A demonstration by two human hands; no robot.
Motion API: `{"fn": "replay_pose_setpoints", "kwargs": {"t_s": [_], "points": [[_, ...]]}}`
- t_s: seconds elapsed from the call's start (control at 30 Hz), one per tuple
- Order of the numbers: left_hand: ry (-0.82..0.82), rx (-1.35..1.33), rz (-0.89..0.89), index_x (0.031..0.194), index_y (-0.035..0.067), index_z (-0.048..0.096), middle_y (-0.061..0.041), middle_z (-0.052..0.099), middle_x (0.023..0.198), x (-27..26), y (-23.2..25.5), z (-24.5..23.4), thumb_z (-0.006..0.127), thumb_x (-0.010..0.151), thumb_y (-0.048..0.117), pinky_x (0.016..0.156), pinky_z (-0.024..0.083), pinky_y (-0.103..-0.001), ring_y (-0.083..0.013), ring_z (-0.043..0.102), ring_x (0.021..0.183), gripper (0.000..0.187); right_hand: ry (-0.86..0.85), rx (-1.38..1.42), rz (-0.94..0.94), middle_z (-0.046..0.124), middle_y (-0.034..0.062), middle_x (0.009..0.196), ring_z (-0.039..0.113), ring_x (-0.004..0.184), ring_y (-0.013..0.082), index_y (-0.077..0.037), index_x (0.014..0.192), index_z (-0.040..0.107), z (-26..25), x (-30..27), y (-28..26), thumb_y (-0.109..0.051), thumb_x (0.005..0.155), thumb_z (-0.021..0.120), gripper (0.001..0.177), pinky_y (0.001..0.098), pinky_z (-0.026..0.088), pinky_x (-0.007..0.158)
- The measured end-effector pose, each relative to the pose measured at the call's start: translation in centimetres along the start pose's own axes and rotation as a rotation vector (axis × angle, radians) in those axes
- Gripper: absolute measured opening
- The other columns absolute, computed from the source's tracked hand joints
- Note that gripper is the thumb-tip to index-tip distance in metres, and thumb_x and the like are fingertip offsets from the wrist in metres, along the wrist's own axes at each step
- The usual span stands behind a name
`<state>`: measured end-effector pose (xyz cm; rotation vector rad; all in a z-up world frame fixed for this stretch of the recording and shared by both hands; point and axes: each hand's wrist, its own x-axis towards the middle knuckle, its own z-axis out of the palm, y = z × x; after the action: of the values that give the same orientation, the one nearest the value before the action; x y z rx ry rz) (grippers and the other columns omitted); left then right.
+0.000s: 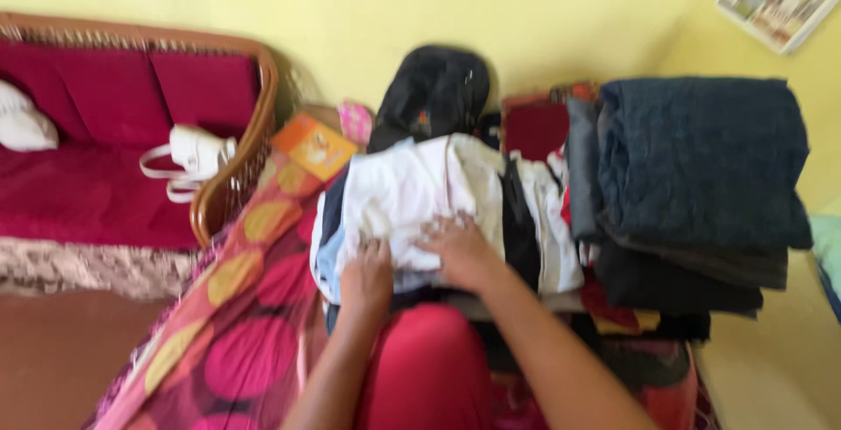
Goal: The person folds various garments including shirts, pants, and jeans by hand and stacks them on a chair. The person handles each item individually, smoothing and aligning edges before placing it on the growing pile.
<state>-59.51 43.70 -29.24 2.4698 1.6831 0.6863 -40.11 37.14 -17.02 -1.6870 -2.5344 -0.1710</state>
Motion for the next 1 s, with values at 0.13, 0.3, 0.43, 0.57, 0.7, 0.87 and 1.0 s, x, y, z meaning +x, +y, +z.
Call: {"fn": "replay_pose_setpoints", "kwargs": {"t_s": [0.13,0.3,0.43,0.57,0.7,0.87,1.0], "points": [[0.158,0.075,0.124,0.132,-0.001,0.061,-0.020,0.064,0.136,1.1,0.8,-2.1,0.054,0.089,0.007,0.093,0.056,-0.040,-0.0332,0.066,0.121,0.044,0.048,0.033,-0.052,0.052,0.0054,0.153,0.035,0.146,0.0280,-0.027,0.137,0.062,-1.8,0.0,0.1,-0.054,0.071,0.081,0.074,0.0571,0.013,0.119],[0.003,0.081,0.099,0.126,0.002,0.063,-0.019,0.068,0.124,-1.0,3.9,-7.1,0.055,0.085,0.006,0.083,0.056,-0.044,-0.0376,0.068,0.106,0.042,0.065,0.073,-0.083,0.058,0.0042,0.146,0.041,0.144,0.0258,-0.025,0.130,0.068,-3.2,-1.7,-0.4,-0.052,0.074,0.080,0.064,0.0576,0.017,0.119],[-0.147,-0.011,0.122,0.112,0.009,0.070,-0.017,0.075,0.102,-2.1,6.3,-10.6,0.056,0.089,0.005,0.084,0.056,-0.045,-0.0338,0.072,0.099,0.028,0.065,0.130,-0.054,0.064,0.0018,0.139,0.047,0.140,0.0229,-0.024,0.123,0.073,-4.0,-3.2,-0.1,-0.041,0.077,0.080,0.050,0.0558,0.025,0.117],[-0.142,-0.081,0.192,0.107,0.011,0.072,-0.016,0.074,0.094,-2.4,8.9,-12.3,0.064,0.080,0.003,0.078,0.056,-0.046,-0.0349,0.072,0.091,0.029,0.127,0.198,-0.047,0.067,0.0022,0.134,0.052,0.135,0.0234,-0.019,0.119,0.073,-4.8,-4.7,-0.1,-0.030,0.080,0.079,0.041,0.0500,0.034,0.113],[-0.135,-0.080,0.239,0.099,0.011,0.073,-0.014,0.074,0.093,-2.2,10.9,-12.5,0.066,0.079,0.003,0.077,0.056,-0.045,-0.0333,0.072,0.092,0.023,0.138,0.165,-0.023,0.067,0.0058,0.134,0.057,0.129,0.0245,-0.015,0.115,0.075,-5.5,-6.2,-0.1,-0.024,0.078,0.079,0.038,0.0524,0.034,0.112],[-0.169,-0.098,0.311,0.112,0.010,0.069,-0.012,0.074,0.101,-2.2,13.6,-13.2,0.075,0.079,0.012,0.078,0.056,-0.044,-0.0310,0.072,0.095,0.034,0.197,0.161,-0.001,0.068,0.0085,0.131,0.059,0.127,0.0261,-0.012,0.114,0.075,-6.5,-8.6,0.6,-0.021,0.077,0.078,0.038,0.0520,0.037,0.113],[-0.168,-0.118,0.385,0.123,0.004,0.062,-0.013,0.071,0.112,-2.4,16.8,-14.5,0.081,0.079,0.019,0.079,0.055,-0.043,-0.0310,0.069,0.102,0.050,0.288,0.164,0.040,0.068,0.0107,0.132,0.059,0.127,0.0293,-0.010,0.115,0.074,-8.2,-10.8,1.4,-0.020,0.077,0.078,0.039,0.0507,0.039,0.112]]}}
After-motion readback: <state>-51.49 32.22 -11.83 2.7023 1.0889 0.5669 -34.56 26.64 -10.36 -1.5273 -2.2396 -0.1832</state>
